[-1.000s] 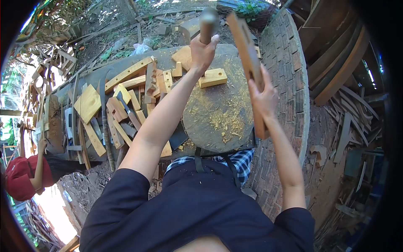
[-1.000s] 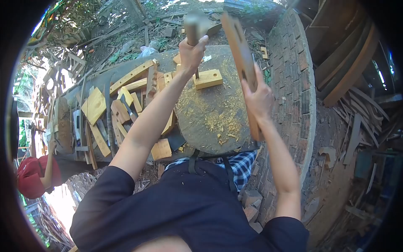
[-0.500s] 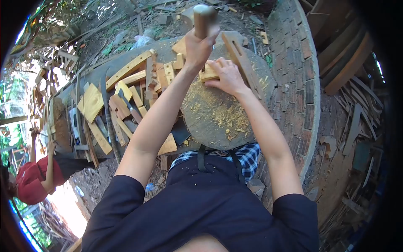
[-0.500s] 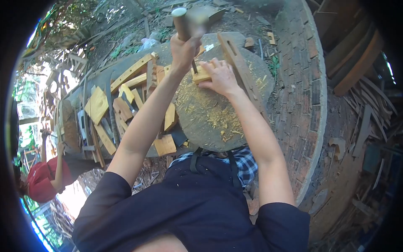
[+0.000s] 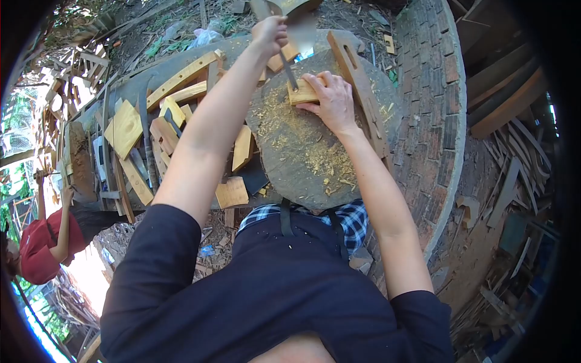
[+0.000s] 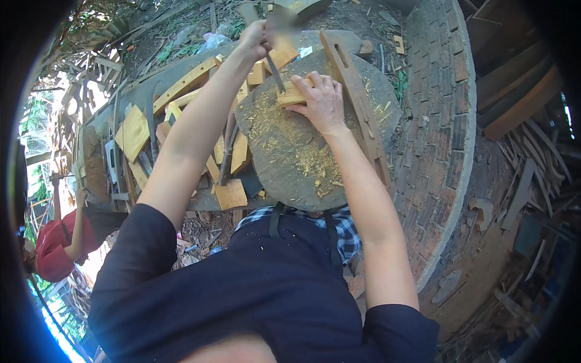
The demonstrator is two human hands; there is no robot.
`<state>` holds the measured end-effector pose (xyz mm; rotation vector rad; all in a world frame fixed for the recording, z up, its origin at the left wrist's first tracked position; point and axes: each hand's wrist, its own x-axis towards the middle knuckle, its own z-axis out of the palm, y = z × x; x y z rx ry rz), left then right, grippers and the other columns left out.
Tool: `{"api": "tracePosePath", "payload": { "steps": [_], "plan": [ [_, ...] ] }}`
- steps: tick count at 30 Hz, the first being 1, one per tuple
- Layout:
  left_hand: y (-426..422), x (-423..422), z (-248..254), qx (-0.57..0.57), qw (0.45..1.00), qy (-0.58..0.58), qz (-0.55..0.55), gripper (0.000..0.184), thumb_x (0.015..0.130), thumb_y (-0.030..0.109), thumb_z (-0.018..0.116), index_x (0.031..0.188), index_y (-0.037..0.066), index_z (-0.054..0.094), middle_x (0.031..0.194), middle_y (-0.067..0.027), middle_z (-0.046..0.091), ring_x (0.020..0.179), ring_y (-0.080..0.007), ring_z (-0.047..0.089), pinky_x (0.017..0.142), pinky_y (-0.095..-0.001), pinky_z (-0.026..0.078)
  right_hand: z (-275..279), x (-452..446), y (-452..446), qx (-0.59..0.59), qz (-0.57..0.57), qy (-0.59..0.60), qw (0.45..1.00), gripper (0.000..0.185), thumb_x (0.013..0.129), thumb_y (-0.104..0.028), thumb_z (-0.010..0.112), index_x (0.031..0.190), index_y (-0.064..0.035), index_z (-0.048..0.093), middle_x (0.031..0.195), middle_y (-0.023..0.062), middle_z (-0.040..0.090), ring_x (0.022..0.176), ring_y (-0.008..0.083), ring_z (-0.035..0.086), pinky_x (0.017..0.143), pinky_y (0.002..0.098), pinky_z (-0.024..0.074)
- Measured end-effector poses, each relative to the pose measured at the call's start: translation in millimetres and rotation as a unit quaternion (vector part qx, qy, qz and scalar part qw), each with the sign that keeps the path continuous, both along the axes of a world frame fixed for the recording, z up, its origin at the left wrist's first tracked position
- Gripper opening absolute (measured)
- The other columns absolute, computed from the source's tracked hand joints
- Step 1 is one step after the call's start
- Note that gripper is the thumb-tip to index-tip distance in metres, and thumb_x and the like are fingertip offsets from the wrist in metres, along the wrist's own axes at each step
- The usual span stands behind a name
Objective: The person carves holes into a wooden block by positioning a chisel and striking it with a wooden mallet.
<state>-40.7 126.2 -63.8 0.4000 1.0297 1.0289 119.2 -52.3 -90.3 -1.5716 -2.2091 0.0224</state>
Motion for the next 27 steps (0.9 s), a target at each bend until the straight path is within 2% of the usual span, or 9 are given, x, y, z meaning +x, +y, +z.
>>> {"api": "tracePosePath", "payload": {
  "steps": [3, 6, 9, 15, 17, 19, 22, 24, 27],
  "plan": [
    [0, -24, -57, -0.136, 0.987, -0.076, 0.044, 0.03, 0.096, 0.015, 0.052, 0.071, 0.013, 0.037, 0.052, 0.0074, 0.029, 0.038, -0.0039, 0.023, 0.034, -0.0219, 0.014, 5, 0, 1, 0.013, -0.007, -0.002, 1.0, 0.066, 0.065, -0.045, 0.08, 0.123, -0.0243, 0.055, 0.107, 0.0018, 0.053, 0.102, 0.0246, 0.054, 0.086, 0.0434, 0.0425],
    [-35, -25, -48, -0.158, 0.973, -0.157, 0.056, 0.031, 0.096, 0.016, 0.053, 0.07, 0.013, 0.037, 0.05, 0.0069, 0.028, 0.037, -0.0048, 0.023, 0.035, -0.0223, 0.014, -1, -7, 3, -0.005, -0.013, -0.02, 1.0, 0.066, 0.068, -0.044, 0.079, 0.125, -0.0258, 0.053, 0.107, 0.0032, 0.053, 0.103, 0.0254, 0.055, 0.086, 0.0451, 0.0419],
    [-63, -36, -20, -0.089, 0.958, -0.248, 0.111, 0.031, 0.095, 0.017, 0.054, 0.07, 0.013, 0.037, 0.051, 0.0065, 0.03, 0.037, -0.0055, 0.023, 0.035, -0.0226, 0.015, -3, -21, 8, 0.0, -0.151, -0.052, 0.987, 0.068, 0.068, -0.046, 0.079, 0.127, -0.0256, 0.052, 0.107, 0.0034, 0.053, 0.106, 0.0252, 0.054, 0.087, 0.0473, 0.0405],
    [-95, -73, 28, 0.064, 0.951, -0.072, 0.295, 0.033, 0.093, 0.018, 0.06, 0.071, 0.013, 0.036, 0.055, 0.0038, 0.036, 0.037, -0.0063, 0.028, 0.035, -0.0236, 0.017, 26, -29, -17, -0.14, -0.191, -0.087, 0.968, 0.086, 0.078, -0.051, 0.071, 0.145, -0.0119, 0.035, 0.124, 0.0097, 0.054, 0.111, 0.0289, 0.055, 0.086, 0.048, 0.043],
    [-101, -76, 33, 0.105, 0.938, -0.02, 0.33, 0.033, 0.092, 0.018, 0.061, 0.071, 0.013, 0.035, 0.055, 0.003, 0.036, 0.037, -0.0064, 0.029, 0.034, -0.0241, 0.018, 63, -33, -31, -0.371, -0.164, -0.043, 0.913, 0.095, 0.085, -0.063, 0.057, 0.15, -0.0035, 0.023, 0.134, 0.0147, 0.05, 0.119, 0.031, 0.054, 0.092, 0.0482, 0.0454],
    [-107, -76, 38, 0.154, 0.929, -0.023, 0.336, 0.033, 0.092, 0.017, 0.062, 0.072, 0.012, 0.036, 0.055, 0.0022, 0.037, 0.037, -0.0065, 0.031, 0.034, -0.0247, 0.019, 67, -31, -41, -0.385, -0.145, -0.056, 0.91, 0.103, 0.082, -0.072, 0.051, 0.15, -0.0004, 0.02, 0.137, 0.0174, 0.048, 0.121, 0.0321, 0.054, 0.093, 0.0479, 0.046],
    [-107, -64, 44, 0.165, 0.926, -0.024, 0.337, 0.033, 0.092, 0.017, 0.062, 0.072, 0.012, 0.036, 0.055, 0.0022, 0.037, 0.038, -0.0068, 0.03, 0.034, -0.0249, 0.019, 41, -15, -45, -0.253, -0.123, -0.021, 0.959, 0.108, 0.076, -0.07, 0.062, 0.15, -0.0022, 0.021, 0.141, 0.0187, 0.043, 0.126, 0.0334, 0.049, 0.099, 0.0474, 0.0426],
    [-106, -50, 50, 0.175, 0.926, -0.03, 0.332, 0.033, 0.092, 0.018, 0.062, 0.072, 0.012, 0.036, 0.054, 0.0022, 0.037, 0.038, -0.0067, 0.03, 0.034, -0.025, 0.019, 27, -2, -32, -0.166, 0.003, 0.02, 0.986, 0.116, 0.066, -0.063, 0.076, 0.149, -0.0028, 0.023, 0.146, 0.0163, 0.036, 0.132, 0.0318, 0.042, 0.103, 0.0478, 0.0388],
    [-103, -26, 60, 0.164, 0.925, -0.047, 0.339, 0.034, 0.092, 0.02, 0.062, 0.071, 0.012, 0.036, 0.053, 0.0025, 0.037, 0.037, -0.0065, 0.03, 0.035, -0.0253, 0.019, 14, 7, -14, -0.159, 0.09, 0.063, 0.981, 0.121, 0.059, -0.061, 0.082, 0.149, -0.0034, 0.024, 0.148, 0.013, 0.033, 0.135, 0.0323, 0.037, 0.106, 0.0488, 0.0359]
  ]
}}
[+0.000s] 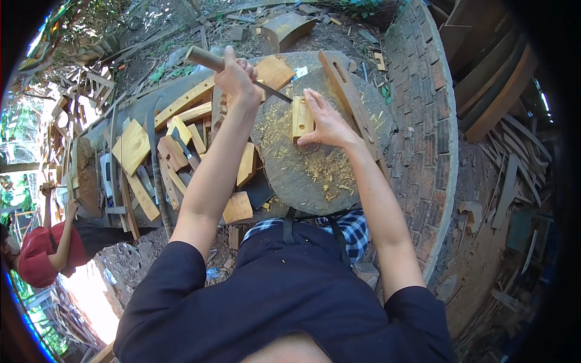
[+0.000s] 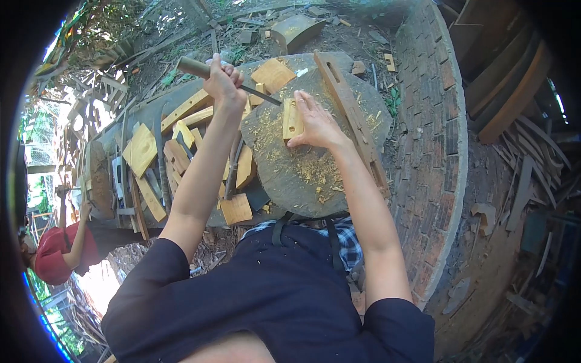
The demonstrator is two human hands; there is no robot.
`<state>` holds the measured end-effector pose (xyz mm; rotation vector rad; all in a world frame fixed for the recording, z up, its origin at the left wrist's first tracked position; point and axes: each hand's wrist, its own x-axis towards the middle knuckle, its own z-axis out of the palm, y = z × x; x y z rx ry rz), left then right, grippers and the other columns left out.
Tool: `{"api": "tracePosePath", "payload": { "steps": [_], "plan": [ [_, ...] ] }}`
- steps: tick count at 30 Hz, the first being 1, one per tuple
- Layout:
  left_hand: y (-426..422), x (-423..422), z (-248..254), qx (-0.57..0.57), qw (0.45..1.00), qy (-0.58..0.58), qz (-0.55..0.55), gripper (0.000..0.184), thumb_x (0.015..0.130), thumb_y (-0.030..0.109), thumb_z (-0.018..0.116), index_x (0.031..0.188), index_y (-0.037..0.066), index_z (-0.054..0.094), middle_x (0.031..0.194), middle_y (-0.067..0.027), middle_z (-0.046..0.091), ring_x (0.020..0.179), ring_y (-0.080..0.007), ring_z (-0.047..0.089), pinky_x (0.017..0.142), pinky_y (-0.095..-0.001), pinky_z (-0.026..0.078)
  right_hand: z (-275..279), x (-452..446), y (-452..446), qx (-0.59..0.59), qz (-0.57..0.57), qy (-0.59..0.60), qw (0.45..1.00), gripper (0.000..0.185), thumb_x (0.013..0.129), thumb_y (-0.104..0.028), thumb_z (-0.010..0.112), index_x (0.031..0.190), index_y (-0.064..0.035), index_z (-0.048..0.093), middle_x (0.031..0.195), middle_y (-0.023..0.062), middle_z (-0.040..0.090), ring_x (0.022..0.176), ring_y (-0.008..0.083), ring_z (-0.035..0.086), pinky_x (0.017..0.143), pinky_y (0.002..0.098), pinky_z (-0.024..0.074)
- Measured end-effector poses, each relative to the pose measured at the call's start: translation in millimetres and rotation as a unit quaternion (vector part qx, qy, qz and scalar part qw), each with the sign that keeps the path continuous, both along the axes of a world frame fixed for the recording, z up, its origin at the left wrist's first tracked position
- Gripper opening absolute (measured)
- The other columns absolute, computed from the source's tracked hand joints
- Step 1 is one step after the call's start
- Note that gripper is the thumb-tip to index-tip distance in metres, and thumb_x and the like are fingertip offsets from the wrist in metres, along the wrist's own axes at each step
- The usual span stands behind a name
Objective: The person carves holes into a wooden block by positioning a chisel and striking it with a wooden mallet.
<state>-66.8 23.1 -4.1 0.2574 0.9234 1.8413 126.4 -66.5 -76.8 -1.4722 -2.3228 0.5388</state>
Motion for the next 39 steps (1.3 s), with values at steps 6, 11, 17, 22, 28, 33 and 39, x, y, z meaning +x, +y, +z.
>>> {"api": "tracePosePath", "payload": {
  "steps": [6, 11, 17, 22, 28, 33, 39],
  "plan": [
    [9, 29, 3, 0.005, 1.0, 0.027, 0.003, 0.036, 0.093, 0.025, 0.063, 0.073, 0.011, 0.037, 0.053, 0.0023, 0.039, 0.037, -0.0068, 0.032, 0.035, -0.0246, 0.019, -3, -32, -24, 0.059, -0.178, 0.016, 0.982, 0.129, 0.054, -0.066, 0.081, 0.145, 0.0054, 0.025, 0.137, 0.019, 0.039, 0.124, 0.0369, 0.042, 0.104, 0.0463, 0.0361],
    [11, 49, 5, 0.029, 0.997, 0.074, -0.017, 0.033, 0.092, 0.023, 0.065, 0.075, 0.01, 0.04, 0.053, 0.0013, 0.042, 0.038, -0.0068, 0.036, 0.035, -0.0243, 0.024, -15, -53, -30, 0.078, -0.262, 0.061, 0.96, 0.13, 0.054, -0.065, 0.082, 0.143, 0.0101, 0.024, 0.128, 0.0223, 0.042, 0.117, 0.0377, 0.043, 0.103, 0.0465, 0.036],
    [13, 61, 0, 0.05, 0.991, 0.114, -0.04, 0.028, 0.092, 0.02, 0.065, 0.079, 0.007, 0.044, 0.056, 0.0011, 0.047, 0.039, -0.0052, 0.04, 0.033, -0.022, 0.029, -17, -61, -29, 0.065, -0.298, 0.098, 0.947, 0.128, 0.056, -0.063, 0.082, 0.143, 0.0101, 0.023, 0.13, 0.0243, 0.04, 0.12, 0.0382, 0.04, 0.103, 0.0475, 0.0341],
    [16, 67, 5, 0.039, 0.989, 0.139, -0.038, 0.025, 0.093, 0.017, 0.064, 0.079, 0.007, 0.045, 0.056, 0.0015, 0.047, 0.039, -0.0054, 0.04, 0.033, -0.0224, 0.029, -17, -60, -29, 0.088, -0.289, 0.079, 0.95, 0.126, 0.058, -0.062, 0.081, 0.144, 0.0079, 0.022, 0.13, 0.0239, 0.04, 0.119, 0.0383, 0.041, 0.103, 0.0478, 0.0345],
    [17, 70, 5, 0.032, 0.987, 0.151, -0.033, 0.024, 0.092, 0.016, 0.064, 0.079, 0.006, 0.046, 0.057, 0.0015, 0.047, 0.039, -0.0057, 0.04, 0.033, -0.0228, 0.029, -15, -59, -30, 0.088, -0.288, 0.08, 0.95, 0.123, 0.058, -0.062, 0.081, 0.143, 0.0068, 0.023, 0.129, 0.0224, 0.041, 0.118, 0.0377, 0.042, 0.102, 0.0479, 0.0351],
    [17, 72, 1, 0.033, 0.987, 0.157, -0.019, 0.024, 0.092, 0.016, 0.065, 0.079, 0.006, 0.048, 0.058, 0.0008, 0.048, 0.038, -0.0066, 0.04, 0.033, -0.0239, 0.029, -15, -59, -31, 0.091, -0.29, 0.074, 0.95, 0.123, 0.058, -0.061, 0.081, 0.143, 0.0067, 0.024, 0.128, 0.0217, 0.041, 0.117, 0.0369, 0.042, 0.101, 0.0477, 0.0354],
    [10, 85, -12, 0.077, 0.964, 0.254, 0.013, 0.022, 0.091, 0.017, 0.065, 0.079, 0.003, 0.055, 0.065, 0.0009, 0.054, 0.054, -0.0058, 0.048, 0.051, -0.0239, 0.04, -14, -59, -35, 0.084, -0.285, 0.072, 0.952, 0.121, 0.058, -0.057, 0.083, 0.144, 0.0057, 0.024, 0.131, 0.0206, 0.041, 0.118, 0.0368, 0.042, 0.102, 0.0476, 0.0356]
  ]
}}
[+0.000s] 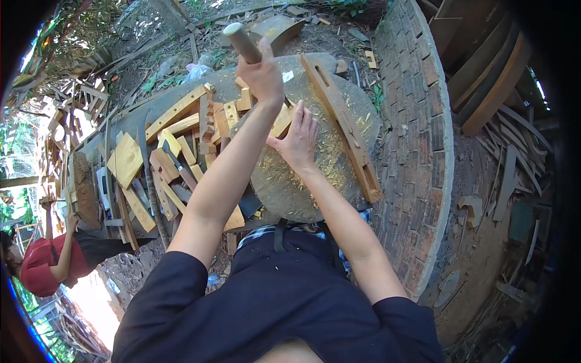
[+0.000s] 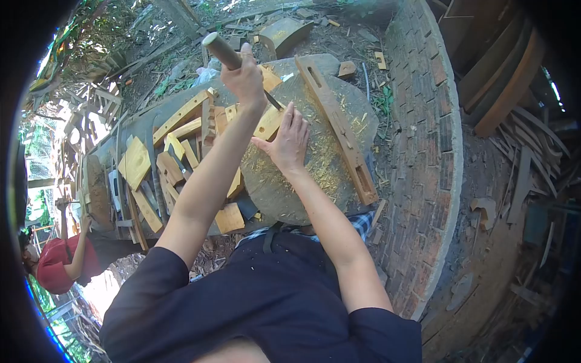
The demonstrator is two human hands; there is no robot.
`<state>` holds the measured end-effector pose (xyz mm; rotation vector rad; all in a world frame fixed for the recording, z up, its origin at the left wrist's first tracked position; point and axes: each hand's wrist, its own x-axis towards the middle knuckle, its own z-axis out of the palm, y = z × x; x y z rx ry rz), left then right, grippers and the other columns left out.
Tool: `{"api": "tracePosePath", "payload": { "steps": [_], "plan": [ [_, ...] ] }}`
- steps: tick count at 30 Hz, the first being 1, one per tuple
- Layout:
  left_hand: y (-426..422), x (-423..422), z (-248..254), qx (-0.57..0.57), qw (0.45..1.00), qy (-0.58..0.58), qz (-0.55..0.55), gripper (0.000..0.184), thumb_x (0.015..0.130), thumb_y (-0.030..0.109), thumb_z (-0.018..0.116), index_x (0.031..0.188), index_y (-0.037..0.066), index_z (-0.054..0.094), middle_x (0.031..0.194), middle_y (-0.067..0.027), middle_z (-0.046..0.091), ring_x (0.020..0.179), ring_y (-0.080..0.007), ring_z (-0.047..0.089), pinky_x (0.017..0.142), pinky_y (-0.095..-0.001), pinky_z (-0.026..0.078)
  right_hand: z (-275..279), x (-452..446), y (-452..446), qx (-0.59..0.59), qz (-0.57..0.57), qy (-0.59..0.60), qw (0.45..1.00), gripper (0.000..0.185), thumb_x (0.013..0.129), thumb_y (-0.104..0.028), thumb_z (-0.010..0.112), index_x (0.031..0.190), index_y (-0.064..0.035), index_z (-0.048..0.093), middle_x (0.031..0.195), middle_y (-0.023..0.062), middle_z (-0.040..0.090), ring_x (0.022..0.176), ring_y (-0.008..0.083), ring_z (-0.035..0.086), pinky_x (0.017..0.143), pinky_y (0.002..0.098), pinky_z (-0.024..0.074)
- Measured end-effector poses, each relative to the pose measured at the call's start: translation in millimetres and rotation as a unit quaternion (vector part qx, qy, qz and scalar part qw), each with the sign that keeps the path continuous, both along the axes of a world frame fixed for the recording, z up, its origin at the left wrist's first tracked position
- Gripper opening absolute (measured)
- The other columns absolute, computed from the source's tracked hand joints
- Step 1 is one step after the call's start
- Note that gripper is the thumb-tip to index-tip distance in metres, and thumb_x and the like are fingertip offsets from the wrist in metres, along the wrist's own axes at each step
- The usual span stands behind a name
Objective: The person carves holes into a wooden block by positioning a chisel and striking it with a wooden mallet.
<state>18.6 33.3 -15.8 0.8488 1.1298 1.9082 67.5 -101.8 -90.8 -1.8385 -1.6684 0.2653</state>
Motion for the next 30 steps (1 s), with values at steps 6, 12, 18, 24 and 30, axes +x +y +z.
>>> {"api": "tracePosePath", "payload": {
  "steps": [6, 12, 18, 24, 30],
  "plan": [
    [-12, 12, 3, 0.04, 0.998, 0.03, 0.039, 0.021, 0.091, 0.018, 0.066, 0.085, 0.0, 0.059, 0.073, 0.0, 0.06, 0.064, -0.0059, 0.051, 0.058, -0.0242, 0.041, 2, -15, 0, -0.022, -0.059, -0.001, 0.998, 0.113, 0.063, -0.047, 0.082, 0.144, 0.0043, 0.024, 0.132, 0.0195, 0.041, 0.119, 0.0368, 0.043, 0.102, 0.0483, 0.0353],
    [-24, 22, 9, 0.08, 0.989, 0.117, -0.033, 0.023, 0.091, 0.021, 0.068, 0.08, 0.002, 0.058, 0.067, 0.0013, 0.055, 0.064, -0.0056, 0.049, 0.058, -0.0251, 0.04, -8, -31, 12, -0.043, -0.149, -0.034, 0.987, 0.112, 0.064, -0.05, 0.081, 0.146, 0.0013, 0.023, 0.135, 0.0172, 0.039, 0.122, 0.0349, 0.042, 0.103, 0.0503, 0.0313],
    [-18, 16, 16, 0.076, 0.986, 0.14, -0.047, 0.025, 0.09, 0.018, 0.068, 0.076, 0.001, 0.057, 0.064, 0.0003, 0.054, 0.062, -0.0061, 0.047, 0.058, -0.0258, 0.041, 26, 24, -17, -0.025, -0.035, -0.085, 0.995, 0.11, 0.065, -0.056, 0.08, 0.146, -0.0038, 0.028, 0.14, 0.0147, 0.037, 0.129, 0.0305, 0.037, 0.103, 0.051, 0.0272],
    [-10, 7, 8, 0.046, 0.993, 0.109, -0.024, 0.021, 0.089, 0.015, 0.068, 0.076, 0.003, 0.057, 0.066, 0.0028, 0.054, 0.061, -0.0045, 0.048, 0.053, -0.0256, 0.038, 25, 124, -41, -0.04, -0.101, -0.237, 0.965, 0.084, 0.07, -0.045, 0.081, 0.135, -0.0064, 0.045, 0.135, 0.0117, 0.043, 0.125, 0.0289, 0.042, 0.098, 0.0472, 0.0365],
    [-18, 11, 12, 0.078, 0.986, 0.148, 0.007, 0.025, 0.09, 0.019, 0.068, 0.077, 0.001, 0.056, 0.065, 0.002, 0.053, 0.061, -0.0054, 0.047, 0.054, -0.0264, 0.039, 43, 145, -36, -0.19, -0.091, -0.084, 0.974, 0.055, 0.079, -0.037, 0.075, 0.119, -0.0039, 0.058, 0.113, 0.0142, 0.058, 0.102, 0.0309, 0.06, 0.087, 0.0426, 0.0478]
  ]
}}
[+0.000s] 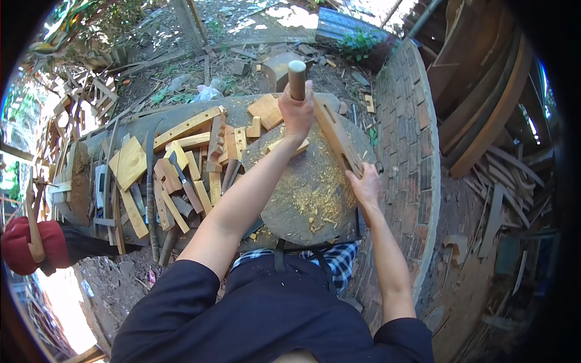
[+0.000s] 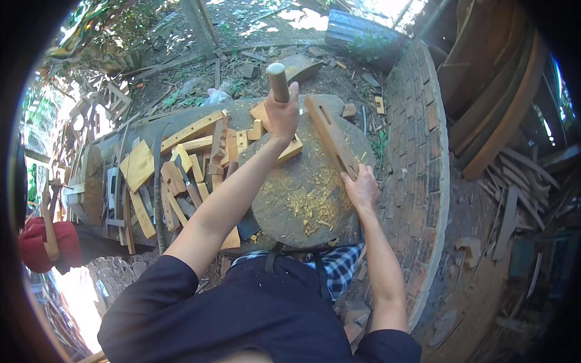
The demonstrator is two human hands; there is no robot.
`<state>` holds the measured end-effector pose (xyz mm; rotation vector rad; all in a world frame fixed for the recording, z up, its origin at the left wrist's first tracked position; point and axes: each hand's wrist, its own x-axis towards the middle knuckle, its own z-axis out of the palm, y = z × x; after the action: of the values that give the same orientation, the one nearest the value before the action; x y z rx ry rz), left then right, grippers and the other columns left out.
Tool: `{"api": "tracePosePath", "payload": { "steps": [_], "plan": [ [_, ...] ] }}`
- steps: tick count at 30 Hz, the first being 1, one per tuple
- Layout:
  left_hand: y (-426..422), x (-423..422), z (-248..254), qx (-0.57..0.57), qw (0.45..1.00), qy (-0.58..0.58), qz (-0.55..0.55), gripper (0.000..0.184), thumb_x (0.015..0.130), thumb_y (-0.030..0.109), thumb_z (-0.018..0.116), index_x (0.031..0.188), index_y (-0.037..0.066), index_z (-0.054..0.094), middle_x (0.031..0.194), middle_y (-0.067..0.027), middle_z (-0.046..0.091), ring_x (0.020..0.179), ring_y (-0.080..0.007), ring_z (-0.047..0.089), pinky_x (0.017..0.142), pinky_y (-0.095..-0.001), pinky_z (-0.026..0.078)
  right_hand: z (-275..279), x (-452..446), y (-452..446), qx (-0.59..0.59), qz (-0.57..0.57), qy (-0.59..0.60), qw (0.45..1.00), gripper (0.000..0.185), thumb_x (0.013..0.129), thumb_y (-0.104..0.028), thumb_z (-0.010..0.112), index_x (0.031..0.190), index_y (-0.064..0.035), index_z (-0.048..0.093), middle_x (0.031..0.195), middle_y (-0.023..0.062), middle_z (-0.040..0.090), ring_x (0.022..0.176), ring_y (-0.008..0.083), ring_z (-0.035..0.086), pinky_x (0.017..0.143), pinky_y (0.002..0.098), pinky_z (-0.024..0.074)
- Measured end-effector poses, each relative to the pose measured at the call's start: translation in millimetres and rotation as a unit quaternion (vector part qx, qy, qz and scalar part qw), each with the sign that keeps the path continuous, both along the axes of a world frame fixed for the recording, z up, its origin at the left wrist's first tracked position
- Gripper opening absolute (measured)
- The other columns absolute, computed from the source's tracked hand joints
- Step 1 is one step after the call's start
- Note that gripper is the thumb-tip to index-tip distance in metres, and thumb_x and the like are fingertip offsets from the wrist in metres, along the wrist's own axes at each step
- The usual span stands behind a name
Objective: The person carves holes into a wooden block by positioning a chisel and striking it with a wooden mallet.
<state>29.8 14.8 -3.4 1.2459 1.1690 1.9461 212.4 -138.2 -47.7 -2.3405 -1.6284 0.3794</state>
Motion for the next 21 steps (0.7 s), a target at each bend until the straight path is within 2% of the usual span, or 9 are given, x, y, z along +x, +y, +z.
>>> {"api": "tracePosePath", "payload": {
  "steps": [2, 5, 9, 10, 12, 13, 15, 17, 21],
  "plan": [
    [-5, -1, 0, -0.043, 0.998, -0.003, -0.052, 0.025, 0.09, 0.02, 0.068, 0.081, 0.0, 0.057, 0.068, 0.0007, 0.054, 0.064, -0.0062, 0.048, 0.058, -0.0263, 0.042, 25, 5, -2, 0.06, -0.001, 0.072, 0.996, 0.05, 0.082, -0.034, 0.073, 0.115, -0.0002, 0.059, 0.11, 0.0144, 0.059, 0.097, 0.0316, 0.062, 0.085, 0.0433, 0.049],
    [-5, 5, -1, -0.002, 0.999, -0.006, -0.032, 0.023, 0.09, 0.02, 0.068, 0.084, 0.0, 0.058, 0.069, 0.0002, 0.054, 0.066, -0.0067, 0.048, 0.061, -0.0263, 0.043, 122, -10, 0, 0.188, 0.037, 0.139, 0.972, 0.043, 0.085, -0.031, 0.071, 0.113, 0.0007, 0.058, 0.107, 0.0152, 0.062, 0.095, 0.0277, 0.063, 0.084, 0.0405, 0.0488],
    [-7, 8, 0, 0.013, 0.998, 0.007, -0.056, 0.02, 0.09, 0.016, 0.067, 0.089, -0.002, 0.058, 0.073, -0.0063, 0.06, 0.069, -0.0097, 0.053, 0.065, -0.0289, 0.045, 226, -25, 8, 0.405, 0.179, 0.236, 0.865, 0.04, 0.091, -0.031, 0.066, 0.114, -0.0027, 0.051, 0.085, 0.0129, 0.068, 0.08, 0.0272, 0.069, 0.068, 0.0376, 0.0538],
    [-8, 7, -1, -0.003, 0.998, 0.007, -0.063, 0.02, 0.09, 0.016, 0.067, 0.088, -0.002, 0.058, 0.073, -0.0062, 0.061, 0.068, -0.0098, 0.053, 0.064, -0.0288, 0.045, 234, -31, 10, 0.402, 0.168, 0.239, 0.868, 0.04, 0.091, -0.031, 0.066, 0.114, -0.0027, 0.051, 0.085, 0.0129, 0.068, 0.08, 0.0272, 0.069, 0.068, 0.0376, 0.0538],
    [-6, 7, -5, -0.001, 0.997, 0.012, -0.073, 0.02, 0.09, 0.016, 0.067, 0.084, 0.0, 0.057, 0.071, -0.0023, 0.057, 0.066, -0.0075, 0.05, 0.061, -0.027, 0.043, 244, -45, 12, 0.509, 0.229, 0.087, 0.825, 0.04, 0.092, -0.031, 0.063, 0.118, -0.0055, 0.046, 0.081, 0.0126, 0.069, 0.073, 0.0312, 0.071, 0.063, 0.04, 0.0566],
    [-6, 7, -6, 0.004, 0.997, 0.013, -0.072, 0.022, 0.09, 0.016, 0.068, 0.08, 0.001, 0.055, 0.069, 0.0016, 0.054, 0.064, -0.0052, 0.047, 0.058, -0.0253, 0.041, 240, -47, 8, 0.508, 0.223, 0.085, 0.828, 0.04, 0.092, -0.031, 0.063, 0.118, -0.0055, 0.046, 0.081, 0.0126, 0.069, 0.073, 0.0312, 0.071, 0.063, 0.04, 0.0566],
    [-3, 9, -6, 0.013, 0.997, 0.016, -0.071, 0.022, 0.09, 0.015, 0.068, 0.078, 0.001, 0.055, 0.069, 0.0019, 0.054, 0.063, -0.0049, 0.047, 0.057, -0.0244, 0.04, 220, -49, 1, 0.153, 0.242, -0.053, 0.957, 0.04, 0.093, -0.031, 0.062, 0.12, -0.0072, 0.044, 0.086, 0.0173, 0.071, 0.075, 0.0345, 0.071, 0.067, 0.0445, 0.0584],
    [-4, 13, -7, 0.059, 0.996, -0.011, -0.062, 0.024, 0.09, 0.016, 0.068, 0.075, 0.001, 0.055, 0.067, 0.0023, 0.054, 0.062, -0.0049, 0.047, 0.056, -0.0247, 0.04, 211, -43, 3, 0.145, 0.235, -0.009, 0.961, 0.039, 0.092, -0.031, 0.062, 0.119, -0.0074, 0.048, 0.09, 0.0207, 0.07, 0.077, 0.0347, 0.071, 0.068, 0.0441, 0.058],
    [-6, 5, -3, 0.056, 0.996, 0.047, -0.056, 0.024, 0.089, 0.015, 0.07, 0.076, 0.001, 0.055, 0.068, 0.0025, 0.055, 0.064, -0.0051, 0.048, 0.057, -0.0261, 0.041, 244, -44, 9, 0.301, 0.275, 0.071, 0.91, 0.038, 0.092, -0.029, 0.062, 0.123, -0.0072, 0.054, 0.089, 0.0196, 0.071, 0.079, 0.0317, 0.072, 0.069, 0.0401, 0.0579]
  ]
}}
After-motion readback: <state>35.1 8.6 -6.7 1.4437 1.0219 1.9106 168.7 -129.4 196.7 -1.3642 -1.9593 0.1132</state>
